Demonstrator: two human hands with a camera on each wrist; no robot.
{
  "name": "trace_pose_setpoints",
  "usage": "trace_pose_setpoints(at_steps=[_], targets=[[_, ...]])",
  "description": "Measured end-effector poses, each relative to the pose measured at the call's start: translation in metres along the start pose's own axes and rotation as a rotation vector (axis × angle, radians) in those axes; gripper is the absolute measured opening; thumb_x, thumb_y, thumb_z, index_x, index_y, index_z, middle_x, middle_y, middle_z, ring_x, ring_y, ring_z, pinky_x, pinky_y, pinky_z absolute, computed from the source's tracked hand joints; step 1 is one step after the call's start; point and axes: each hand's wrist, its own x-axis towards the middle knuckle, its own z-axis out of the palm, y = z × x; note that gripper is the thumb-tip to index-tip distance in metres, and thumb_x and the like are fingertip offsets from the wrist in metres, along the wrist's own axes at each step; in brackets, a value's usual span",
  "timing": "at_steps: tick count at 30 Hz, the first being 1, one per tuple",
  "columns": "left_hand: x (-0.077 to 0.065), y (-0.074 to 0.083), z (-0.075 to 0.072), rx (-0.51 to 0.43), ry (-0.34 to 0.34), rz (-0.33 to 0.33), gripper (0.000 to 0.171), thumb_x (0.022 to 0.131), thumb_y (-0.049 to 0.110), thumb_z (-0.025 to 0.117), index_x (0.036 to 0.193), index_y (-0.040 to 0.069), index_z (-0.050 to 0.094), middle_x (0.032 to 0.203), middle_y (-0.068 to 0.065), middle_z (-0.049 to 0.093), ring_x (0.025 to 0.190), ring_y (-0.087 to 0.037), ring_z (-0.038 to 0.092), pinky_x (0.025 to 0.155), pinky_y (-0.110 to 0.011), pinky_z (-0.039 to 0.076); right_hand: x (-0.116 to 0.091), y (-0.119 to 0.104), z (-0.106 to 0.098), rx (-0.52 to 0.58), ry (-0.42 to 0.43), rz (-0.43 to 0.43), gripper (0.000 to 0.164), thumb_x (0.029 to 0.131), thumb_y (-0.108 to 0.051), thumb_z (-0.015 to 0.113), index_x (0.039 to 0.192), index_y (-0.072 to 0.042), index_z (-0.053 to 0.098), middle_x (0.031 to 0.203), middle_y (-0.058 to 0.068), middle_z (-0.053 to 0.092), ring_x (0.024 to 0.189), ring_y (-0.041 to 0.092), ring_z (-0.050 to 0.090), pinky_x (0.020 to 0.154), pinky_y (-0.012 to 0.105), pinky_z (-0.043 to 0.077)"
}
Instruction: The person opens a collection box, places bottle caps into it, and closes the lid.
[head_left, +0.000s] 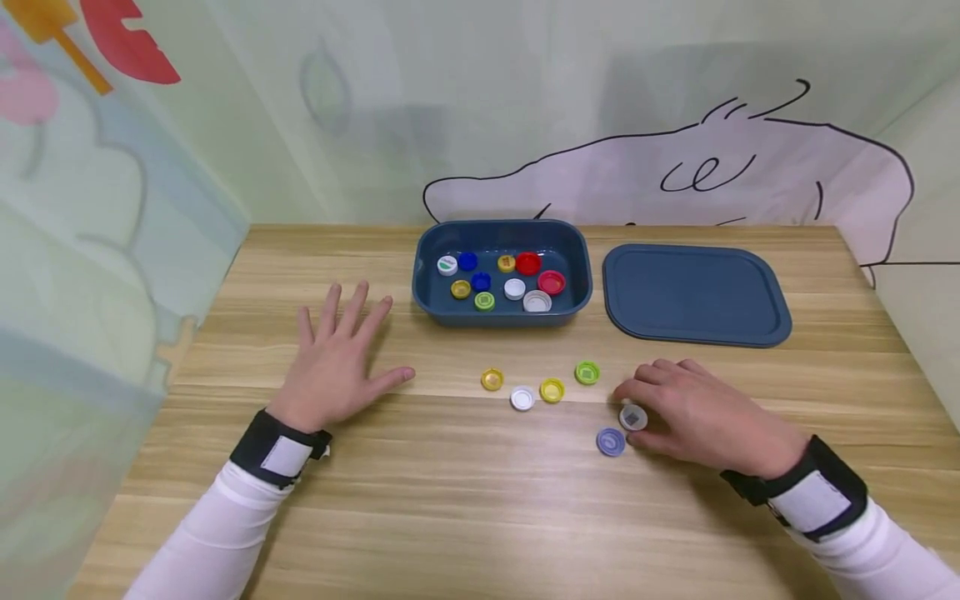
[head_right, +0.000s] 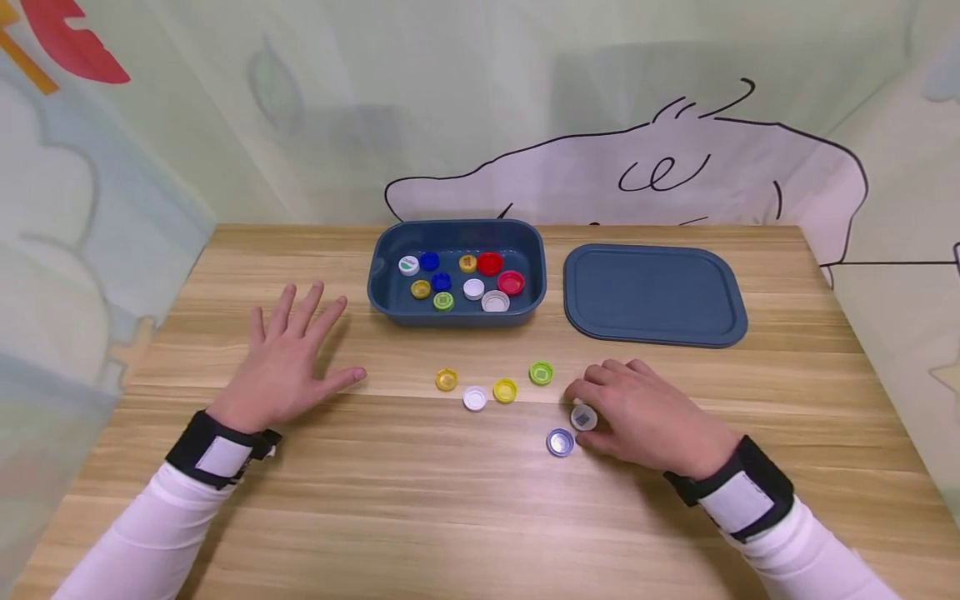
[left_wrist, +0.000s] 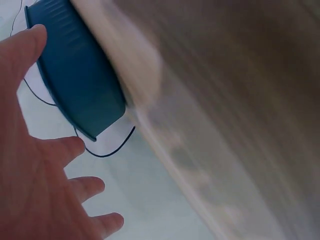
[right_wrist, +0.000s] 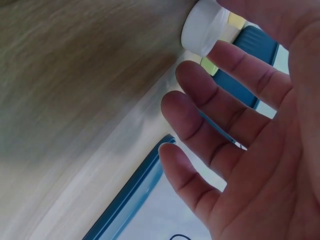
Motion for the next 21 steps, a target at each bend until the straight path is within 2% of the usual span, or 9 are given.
trace_pose_setpoints(at_steps=[6, 11, 15, 21], targets=[[-0.002, 0.001, 0.008, -0.001, -0.031, -0.029, 0.104, 0.093, 0.083, 0.051, 0.170, 0.017, 0.027, 0.177, -0.017, 0.005, 0.160, -0.050, -0.005, 0.115, -0.081, -0.006, 0.002, -0.002, -0.001, 0.008, -0.012, -0.003, 0.033, 0.083, -0.026, 0.093, 0.111, -0.024, 0.075, 0.101, -0.010, 0.066, 0.097, 0.013, 0.064, 0.086, 0.046, 0.053], [-0.004, 0.001, 0.010, -0.004, -0.036, -0.038, 0.105, 0.093, 0.083, 0.052, 0.170, 0.016, 0.026, 0.177, -0.017, 0.005, 0.160, -0.050, -0.005, 0.115, -0.081, -0.007, 0.008, -0.002, -0.009, -0.018, 0.037, -0.039, 0.032, 0.082, -0.026, 0.093, 0.108, -0.021, 0.075, 0.099, -0.008, 0.066, 0.094, 0.013, 0.064, 0.084, 0.044, 0.053], [-0.006, 0.001, 0.010, -0.008, -0.022, -0.033, 0.104, 0.094, 0.082, 0.052, 0.170, 0.016, 0.026, 0.177, -0.018, 0.007, 0.160, -0.050, -0.003, 0.116, -0.080, -0.008, 0.022, -0.004, -0.030, -0.042, 0.063, -0.052, 0.035, 0.082, -0.027, 0.094, 0.111, -0.018, 0.076, 0.103, -0.006, 0.069, 0.096, 0.016, 0.064, 0.082, 0.043, 0.052], [-0.011, 0.002, 0.011, -0.009, -0.011, -0.029, 0.104, 0.093, 0.082, 0.053, 0.170, 0.017, 0.027, 0.177, -0.018, 0.008, 0.160, -0.050, -0.003, 0.115, -0.081, -0.007, 0.060, -0.011, -0.068, -0.049, 0.061, -0.054, 0.037, 0.086, -0.029, 0.092, 0.117, -0.017, 0.076, 0.105, -0.003, 0.070, 0.095, 0.017, 0.061, 0.085, 0.043, 0.051]])
